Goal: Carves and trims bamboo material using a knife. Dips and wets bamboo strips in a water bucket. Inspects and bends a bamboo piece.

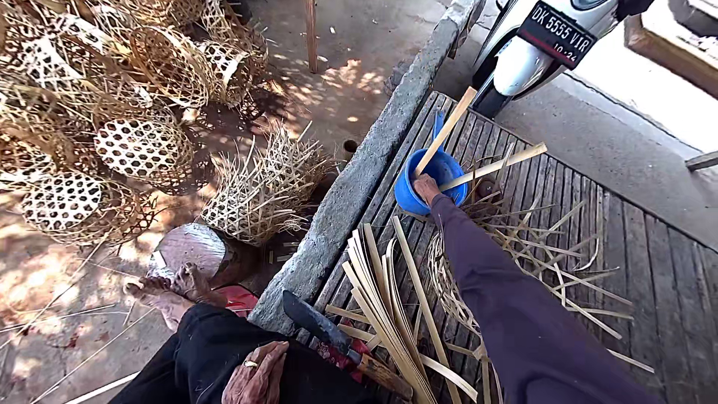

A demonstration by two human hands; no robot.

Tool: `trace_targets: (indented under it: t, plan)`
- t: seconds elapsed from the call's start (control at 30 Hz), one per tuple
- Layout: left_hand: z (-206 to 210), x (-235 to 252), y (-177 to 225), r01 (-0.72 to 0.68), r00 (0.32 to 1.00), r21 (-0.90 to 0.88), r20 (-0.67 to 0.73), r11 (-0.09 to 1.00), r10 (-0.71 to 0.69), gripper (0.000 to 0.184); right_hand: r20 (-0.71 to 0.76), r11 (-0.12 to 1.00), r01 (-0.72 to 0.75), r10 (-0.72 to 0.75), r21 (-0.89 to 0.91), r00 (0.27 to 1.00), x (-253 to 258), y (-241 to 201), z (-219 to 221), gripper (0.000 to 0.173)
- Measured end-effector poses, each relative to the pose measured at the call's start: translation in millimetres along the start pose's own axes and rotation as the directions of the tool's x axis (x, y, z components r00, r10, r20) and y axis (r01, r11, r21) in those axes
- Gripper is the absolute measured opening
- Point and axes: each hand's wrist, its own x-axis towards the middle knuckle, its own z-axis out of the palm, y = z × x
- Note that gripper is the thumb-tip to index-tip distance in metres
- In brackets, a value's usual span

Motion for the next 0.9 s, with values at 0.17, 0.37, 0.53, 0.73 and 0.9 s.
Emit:
trace_targets:
  t: [0.17, 0.37, 0.53, 0.73, 0.9]
  plan:
    - [5.7, 9.9, -20.8, 0.074, 0.996, -0.116, 0.057, 0.991, -0.068, 0.024, -0.004, 0.978, 0.124, -0.125, 0.17, 0.992, 47.8, 31.7, 19.6, 0.037]
    - [-18.6, 20.7, 43.0, 0.066, 0.998, 0.012, 0.017, 0.998, -0.066, 0.024, -0.039, 0.781, -0.073, 0.123, 0.62, 0.992, 54.3, 34.9, 21.6, 0.035]
    - [-10.9, 17.4, 30.0, -0.031, 0.999, -0.006, -0.039, 1.0, 0.031, 0.026, -0.025, 0.884, -0.004, 0.017, 0.468, 1.0, 57.2, 36.6, 21.2, 0.037]
    - [-70.1, 75.2, 120.0, 0.276, 0.952, -0.094, 0.161, 0.957, -0.259, 0.018, 0.015, 0.978, 0.209, -0.209, -0.027, 0.978, 38.4, 26.5, 10.2, 0.037]
    - [-26.7, 28.2, 55.1, 0.032, 0.999, -0.049, 0.014, 0.998, -0.032, 0.024, 0.044, 0.982, 0.14, -0.147, 0.124, 0.988, 10.7, 15.6, 5.1, 0.04]
